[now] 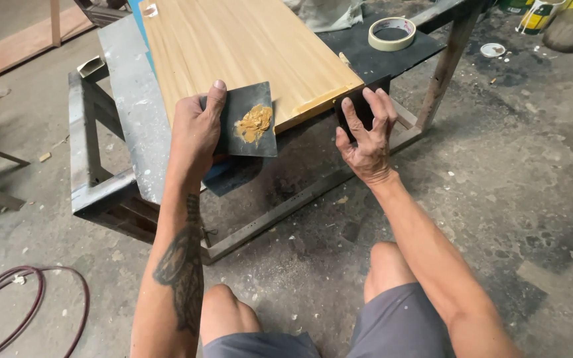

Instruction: Applying wood filler to a wooden panel using a piece of sandpaper as a scraper to fill holes and imperfections.

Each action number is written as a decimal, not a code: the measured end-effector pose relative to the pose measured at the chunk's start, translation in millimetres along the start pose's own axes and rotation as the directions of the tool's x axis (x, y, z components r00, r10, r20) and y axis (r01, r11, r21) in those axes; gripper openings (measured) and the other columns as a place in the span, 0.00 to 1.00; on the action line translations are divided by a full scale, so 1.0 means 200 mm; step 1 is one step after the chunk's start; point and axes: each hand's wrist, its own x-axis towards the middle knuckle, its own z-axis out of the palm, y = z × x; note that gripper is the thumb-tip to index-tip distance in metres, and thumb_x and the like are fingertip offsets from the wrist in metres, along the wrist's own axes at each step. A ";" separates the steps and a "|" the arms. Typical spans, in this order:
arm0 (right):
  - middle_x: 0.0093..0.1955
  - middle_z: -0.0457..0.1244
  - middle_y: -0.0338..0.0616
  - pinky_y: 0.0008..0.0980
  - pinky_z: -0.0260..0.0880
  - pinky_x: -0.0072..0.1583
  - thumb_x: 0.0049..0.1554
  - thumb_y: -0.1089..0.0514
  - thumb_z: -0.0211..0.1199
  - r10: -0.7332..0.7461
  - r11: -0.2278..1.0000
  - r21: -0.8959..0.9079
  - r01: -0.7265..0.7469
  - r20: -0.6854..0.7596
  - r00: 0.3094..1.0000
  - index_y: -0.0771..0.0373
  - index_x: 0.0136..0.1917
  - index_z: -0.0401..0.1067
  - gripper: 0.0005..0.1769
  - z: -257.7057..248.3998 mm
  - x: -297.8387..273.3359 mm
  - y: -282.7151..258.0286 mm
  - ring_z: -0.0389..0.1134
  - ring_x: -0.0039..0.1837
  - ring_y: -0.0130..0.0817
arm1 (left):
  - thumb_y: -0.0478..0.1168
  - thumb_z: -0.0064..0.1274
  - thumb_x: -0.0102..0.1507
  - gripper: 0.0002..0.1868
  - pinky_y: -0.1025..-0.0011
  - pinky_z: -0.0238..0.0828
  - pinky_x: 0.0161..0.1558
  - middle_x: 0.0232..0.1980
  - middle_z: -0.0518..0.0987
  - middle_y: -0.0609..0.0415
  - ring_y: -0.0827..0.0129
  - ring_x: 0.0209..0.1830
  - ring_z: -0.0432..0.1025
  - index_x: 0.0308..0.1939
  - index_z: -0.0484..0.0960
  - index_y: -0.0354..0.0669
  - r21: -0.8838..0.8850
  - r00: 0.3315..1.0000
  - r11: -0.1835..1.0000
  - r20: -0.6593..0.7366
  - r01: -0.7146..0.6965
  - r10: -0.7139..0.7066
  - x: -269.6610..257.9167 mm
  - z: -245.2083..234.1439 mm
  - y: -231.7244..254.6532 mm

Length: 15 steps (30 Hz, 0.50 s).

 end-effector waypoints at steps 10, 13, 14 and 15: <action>0.76 0.54 0.58 0.54 0.55 0.73 0.64 0.56 0.59 0.367 0.920 0.121 -0.372 0.061 0.928 0.62 0.74 0.70 0.26 -0.12 0.00 -0.25 0.56 0.75 0.58 | 0.59 0.49 0.73 0.32 0.69 0.75 0.20 0.19 0.73 0.47 0.66 0.16 0.72 0.29 0.82 0.32 0.024 1.000 1.000 0.013 0.007 -0.007 0.00 -0.02 -0.03; 0.76 0.54 0.57 0.53 0.55 0.73 0.66 0.57 0.56 0.479 0.872 0.088 -0.481 0.039 0.877 0.60 0.76 0.68 0.25 -0.09 0.02 -0.27 0.57 0.74 0.57 | 0.59 0.49 0.73 0.32 0.70 0.76 0.20 0.20 0.73 0.48 0.67 0.16 0.72 0.30 0.81 0.31 0.000 1.000 1.000 0.007 -0.003 0.003 0.03 -0.01 -0.06; 0.76 0.54 0.57 0.53 0.55 0.73 0.66 0.57 0.56 0.478 0.873 0.089 -0.480 0.041 0.877 0.60 0.76 0.68 0.25 -0.07 0.01 -0.28 0.57 0.74 0.57 | 0.59 0.49 0.73 0.32 0.70 0.76 0.20 0.20 0.73 0.48 0.67 0.16 0.72 0.30 0.81 0.31 -0.001 1.000 1.000 0.005 -0.002 0.002 0.03 -0.01 -0.06; 0.75 0.54 0.57 0.52 0.55 0.73 0.66 0.58 0.57 0.513 0.854 0.074 -0.514 0.039 0.857 0.59 0.76 0.68 0.26 -0.04 0.00 -0.29 0.57 0.73 0.57 | 0.59 0.49 0.73 0.32 0.70 0.76 0.20 0.20 0.73 0.48 0.66 0.16 0.72 0.30 0.81 0.31 0.000 1.000 1.000 0.007 0.001 -0.001 0.03 -0.01 -0.05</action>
